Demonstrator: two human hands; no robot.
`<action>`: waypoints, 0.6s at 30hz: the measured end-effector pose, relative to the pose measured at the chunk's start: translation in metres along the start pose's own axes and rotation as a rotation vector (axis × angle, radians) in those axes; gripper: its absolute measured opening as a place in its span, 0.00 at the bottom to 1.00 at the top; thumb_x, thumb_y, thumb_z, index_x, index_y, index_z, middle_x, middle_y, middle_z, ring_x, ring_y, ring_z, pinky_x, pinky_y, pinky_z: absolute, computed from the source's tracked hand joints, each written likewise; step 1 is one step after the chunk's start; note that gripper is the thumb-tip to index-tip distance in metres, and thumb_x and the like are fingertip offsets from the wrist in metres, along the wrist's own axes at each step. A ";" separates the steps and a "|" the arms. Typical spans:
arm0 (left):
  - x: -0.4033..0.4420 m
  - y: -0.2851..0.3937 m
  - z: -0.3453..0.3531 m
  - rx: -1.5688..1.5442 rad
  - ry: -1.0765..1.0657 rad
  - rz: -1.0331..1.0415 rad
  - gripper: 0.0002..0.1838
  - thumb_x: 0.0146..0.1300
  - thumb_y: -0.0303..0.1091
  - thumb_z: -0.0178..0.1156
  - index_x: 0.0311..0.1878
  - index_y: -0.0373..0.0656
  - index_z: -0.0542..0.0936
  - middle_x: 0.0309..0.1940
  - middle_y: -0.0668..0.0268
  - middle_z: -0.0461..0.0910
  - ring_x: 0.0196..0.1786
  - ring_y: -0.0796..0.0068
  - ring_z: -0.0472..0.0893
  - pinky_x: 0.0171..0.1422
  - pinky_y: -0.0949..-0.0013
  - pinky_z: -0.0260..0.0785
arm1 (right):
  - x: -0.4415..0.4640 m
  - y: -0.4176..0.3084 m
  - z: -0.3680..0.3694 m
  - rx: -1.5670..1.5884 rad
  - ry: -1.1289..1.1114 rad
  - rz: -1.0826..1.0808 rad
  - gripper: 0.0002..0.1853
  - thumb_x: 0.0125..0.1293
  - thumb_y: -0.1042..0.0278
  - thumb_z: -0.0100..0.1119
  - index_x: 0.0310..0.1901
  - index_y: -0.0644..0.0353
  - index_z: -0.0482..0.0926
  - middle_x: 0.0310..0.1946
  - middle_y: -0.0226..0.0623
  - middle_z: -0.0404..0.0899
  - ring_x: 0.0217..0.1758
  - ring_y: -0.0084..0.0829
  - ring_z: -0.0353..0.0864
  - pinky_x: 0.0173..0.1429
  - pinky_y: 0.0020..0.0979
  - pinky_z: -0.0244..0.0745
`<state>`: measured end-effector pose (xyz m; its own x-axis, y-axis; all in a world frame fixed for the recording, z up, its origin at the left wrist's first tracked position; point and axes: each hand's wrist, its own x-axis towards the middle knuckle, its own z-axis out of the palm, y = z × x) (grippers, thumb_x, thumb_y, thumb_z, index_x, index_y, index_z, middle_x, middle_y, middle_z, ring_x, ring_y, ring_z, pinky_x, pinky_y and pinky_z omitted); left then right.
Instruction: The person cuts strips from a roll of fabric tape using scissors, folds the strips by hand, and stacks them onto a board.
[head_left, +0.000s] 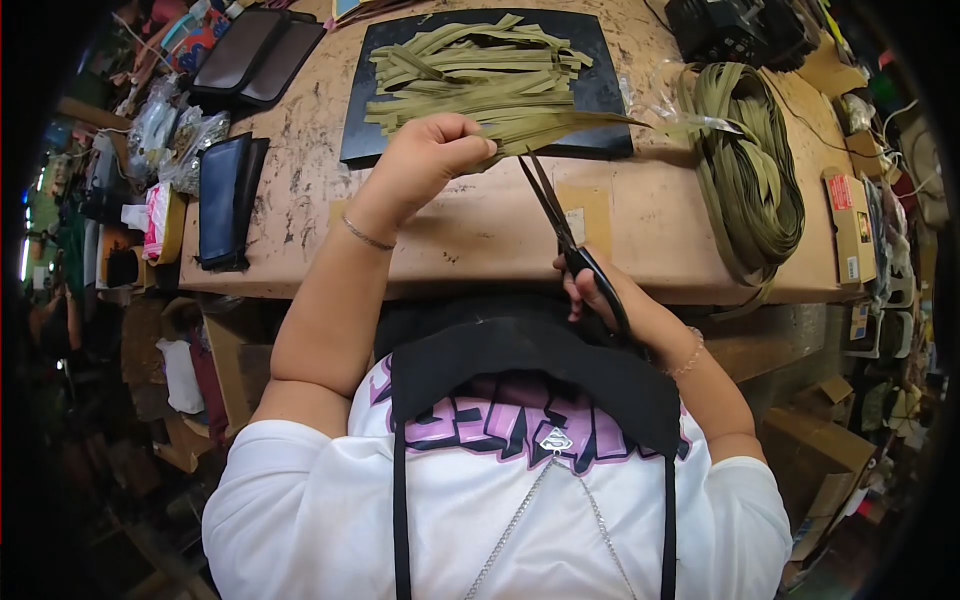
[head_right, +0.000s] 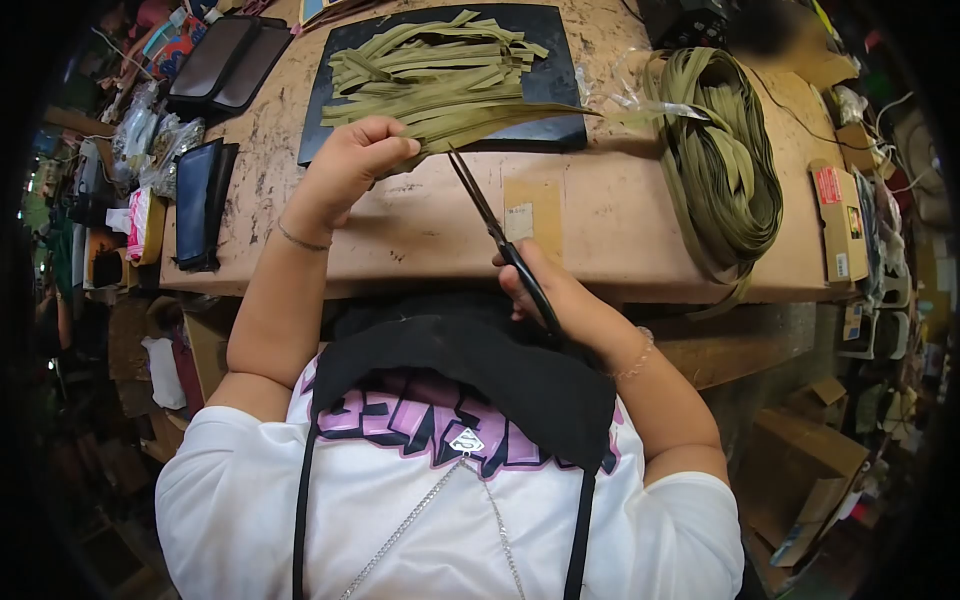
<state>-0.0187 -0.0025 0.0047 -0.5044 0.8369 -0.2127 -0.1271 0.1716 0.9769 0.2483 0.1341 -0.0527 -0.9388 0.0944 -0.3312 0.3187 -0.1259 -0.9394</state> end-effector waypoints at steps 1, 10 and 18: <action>-0.001 0.001 0.003 -0.009 -0.002 0.002 0.05 0.65 0.30 0.65 0.40 0.40 0.83 0.31 0.76 0.81 0.34 0.89 0.75 0.41 0.81 0.66 | 0.007 -0.007 0.007 -0.050 0.019 -0.037 0.28 0.74 0.41 0.56 0.57 0.61 0.68 0.36 0.30 0.70 0.34 0.21 0.71 0.42 0.28 0.75; -0.007 0.001 0.018 -0.069 0.032 0.035 0.02 0.66 0.28 0.64 0.38 0.40 0.83 0.28 0.78 0.77 0.30 0.91 0.70 0.35 0.81 0.61 | 0.034 -0.007 0.025 -0.301 0.263 -0.118 0.23 0.71 0.54 0.64 0.54 0.63 0.68 0.30 0.36 0.74 0.33 0.30 0.74 0.42 0.34 0.73; -0.003 -0.003 0.018 -0.039 0.023 0.047 0.03 0.65 0.28 0.64 0.37 0.39 0.83 0.27 0.78 0.77 0.30 0.90 0.70 0.35 0.80 0.61 | 0.028 -0.029 0.030 -0.163 0.277 -0.002 0.16 0.72 0.61 0.59 0.51 0.64 0.70 0.35 0.39 0.84 0.40 0.28 0.82 0.48 0.30 0.75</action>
<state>-0.0017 0.0040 0.0028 -0.5297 0.8315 -0.1673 -0.1356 0.1117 0.9845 0.2090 0.1103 -0.0322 -0.8755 0.3626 -0.3194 0.3542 0.0320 -0.9346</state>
